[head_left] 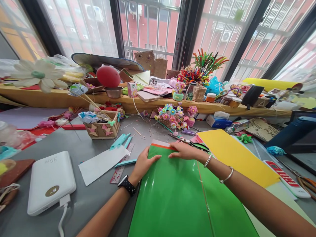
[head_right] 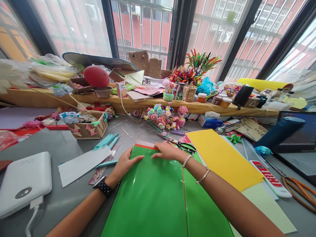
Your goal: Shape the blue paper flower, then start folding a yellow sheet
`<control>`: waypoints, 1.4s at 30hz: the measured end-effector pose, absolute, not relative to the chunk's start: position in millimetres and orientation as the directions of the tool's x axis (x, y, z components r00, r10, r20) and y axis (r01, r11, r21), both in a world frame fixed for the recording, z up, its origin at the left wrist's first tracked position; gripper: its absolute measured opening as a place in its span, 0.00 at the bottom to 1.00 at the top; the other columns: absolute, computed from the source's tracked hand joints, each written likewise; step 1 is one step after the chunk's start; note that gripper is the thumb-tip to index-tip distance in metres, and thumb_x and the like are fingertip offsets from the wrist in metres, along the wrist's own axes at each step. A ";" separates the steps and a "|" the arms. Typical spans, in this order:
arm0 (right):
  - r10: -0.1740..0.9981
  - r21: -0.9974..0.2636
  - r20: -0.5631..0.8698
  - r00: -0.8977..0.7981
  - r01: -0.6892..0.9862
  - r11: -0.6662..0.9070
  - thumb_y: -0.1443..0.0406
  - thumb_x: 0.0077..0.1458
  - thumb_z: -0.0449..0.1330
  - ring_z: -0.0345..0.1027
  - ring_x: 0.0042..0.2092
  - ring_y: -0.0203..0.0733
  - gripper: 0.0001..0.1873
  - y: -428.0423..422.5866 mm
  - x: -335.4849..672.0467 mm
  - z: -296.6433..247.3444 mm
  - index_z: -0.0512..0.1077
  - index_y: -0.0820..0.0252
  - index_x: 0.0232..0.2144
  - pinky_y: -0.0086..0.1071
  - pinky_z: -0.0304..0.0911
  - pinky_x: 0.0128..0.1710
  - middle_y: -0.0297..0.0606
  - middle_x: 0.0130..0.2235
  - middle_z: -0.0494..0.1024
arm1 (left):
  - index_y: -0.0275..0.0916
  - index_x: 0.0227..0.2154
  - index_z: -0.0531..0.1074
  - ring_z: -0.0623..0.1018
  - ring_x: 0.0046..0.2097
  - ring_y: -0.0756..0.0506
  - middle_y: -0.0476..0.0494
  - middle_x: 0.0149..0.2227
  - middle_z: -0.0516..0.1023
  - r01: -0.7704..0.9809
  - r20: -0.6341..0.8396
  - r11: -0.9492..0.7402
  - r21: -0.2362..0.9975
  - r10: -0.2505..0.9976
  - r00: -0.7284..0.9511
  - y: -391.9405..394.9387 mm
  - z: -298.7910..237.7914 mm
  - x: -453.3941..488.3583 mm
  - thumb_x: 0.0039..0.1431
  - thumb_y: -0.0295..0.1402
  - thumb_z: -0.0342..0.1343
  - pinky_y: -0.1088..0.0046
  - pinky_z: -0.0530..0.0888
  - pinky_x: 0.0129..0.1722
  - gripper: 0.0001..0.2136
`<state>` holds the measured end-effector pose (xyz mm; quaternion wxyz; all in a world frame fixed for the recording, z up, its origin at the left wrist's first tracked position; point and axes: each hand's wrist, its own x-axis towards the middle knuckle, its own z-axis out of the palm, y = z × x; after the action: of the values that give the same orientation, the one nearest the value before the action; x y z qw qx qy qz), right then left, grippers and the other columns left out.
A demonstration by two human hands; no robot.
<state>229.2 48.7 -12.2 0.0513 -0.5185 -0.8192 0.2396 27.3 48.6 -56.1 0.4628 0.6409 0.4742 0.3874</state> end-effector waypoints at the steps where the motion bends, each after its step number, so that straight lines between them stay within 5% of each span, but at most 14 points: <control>1: 0.875 -0.436 -0.163 -0.455 0.829 0.350 0.57 0.50 0.58 0.60 0.32 0.40 0.14 48.2 227.9 -14.3 0.65 0.62 0.32 0.28 0.50 0.27 0.39 0.32 0.70 | 0.35 0.37 0.69 0.76 0.41 0.38 0.40 0.38 0.78 0.251 0.058 -0.122 0.960 0.967 0.249 48.8 -56.3 27.1 0.42 0.39 0.60 0.63 0.72 0.40 0.18; 13: 0.879 -0.442 -0.167 -0.447 0.831 0.338 0.54 0.57 0.50 0.63 0.29 0.36 0.18 48.4 226.7 -13.8 0.66 0.64 0.31 0.28 0.57 0.26 0.34 0.28 0.70 | 0.35 0.36 0.70 0.76 0.39 0.40 0.42 0.36 0.77 0.210 0.090 -0.145 0.967 0.964 0.250 47.1 -54.2 27.8 0.44 0.41 0.58 0.66 0.71 0.39 0.18; 19: 0.883 -0.426 -0.179 -0.434 0.843 0.328 0.62 0.58 0.53 0.68 0.42 0.41 0.14 48.6 227.0 -18.5 0.65 0.62 0.45 0.40 0.66 0.40 0.40 0.46 0.70 | 0.34 0.35 0.71 0.76 0.37 0.43 0.42 0.34 0.78 0.124 0.108 -0.142 0.982 0.964 0.244 48.3 -58.2 28.5 0.56 0.49 0.40 0.67 0.72 0.39 0.23; 24: 0.916 -0.388 -0.141 -0.375 0.873 0.297 0.63 0.58 0.54 0.67 0.43 0.41 0.15 46.6 219.7 -22.1 0.65 0.61 0.47 0.41 0.66 0.41 0.40 0.47 0.69 | 0.33 0.35 0.72 0.76 0.38 0.41 0.41 0.33 0.79 0.140 0.126 -0.154 0.978 0.974 0.188 49.1 -59.4 27.4 0.54 0.50 0.43 0.65 0.71 0.40 0.24; 29: 0.944 -0.345 -0.055 -0.325 0.894 0.288 0.60 0.59 0.50 0.68 0.39 0.42 0.13 35.8 210.4 -21.8 0.69 0.65 0.35 0.35 0.62 0.37 0.43 0.37 0.74 | 0.34 0.35 0.73 0.76 0.38 0.41 0.41 0.35 0.78 0.183 0.161 -0.188 0.965 0.975 0.151 48.6 -57.1 26.5 0.55 0.50 0.42 0.66 0.71 0.41 0.24; 36: 0.916 -0.338 0.028 -0.400 0.859 0.385 0.63 0.49 0.62 0.68 0.35 0.38 0.09 29.1 219.6 -15.5 0.68 0.61 0.32 0.26 0.59 0.31 0.36 0.35 0.75 | 0.34 0.34 0.72 0.77 0.36 0.43 0.42 0.33 0.78 0.279 0.242 -0.283 0.918 0.955 0.173 50.7 -59.9 26.6 0.59 0.45 0.38 0.67 0.73 0.37 0.22; 42: 0.922 -0.221 0.140 -0.360 0.897 0.383 0.69 0.49 0.61 0.69 0.35 0.42 0.06 14.4 220.2 -21.5 0.69 0.63 0.33 0.29 0.58 0.30 0.40 0.34 0.76 | 0.36 0.48 0.63 0.70 0.50 0.39 0.35 0.51 0.69 0.391 0.421 -0.458 0.798 0.889 0.181 50.7 -54.8 23.8 0.53 0.39 0.52 0.57 0.68 0.49 0.20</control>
<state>220.2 14.4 -21.5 0.1209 -0.5527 -0.8228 0.0532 23.8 50.7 -54.8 0.2704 0.7192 0.4450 0.4600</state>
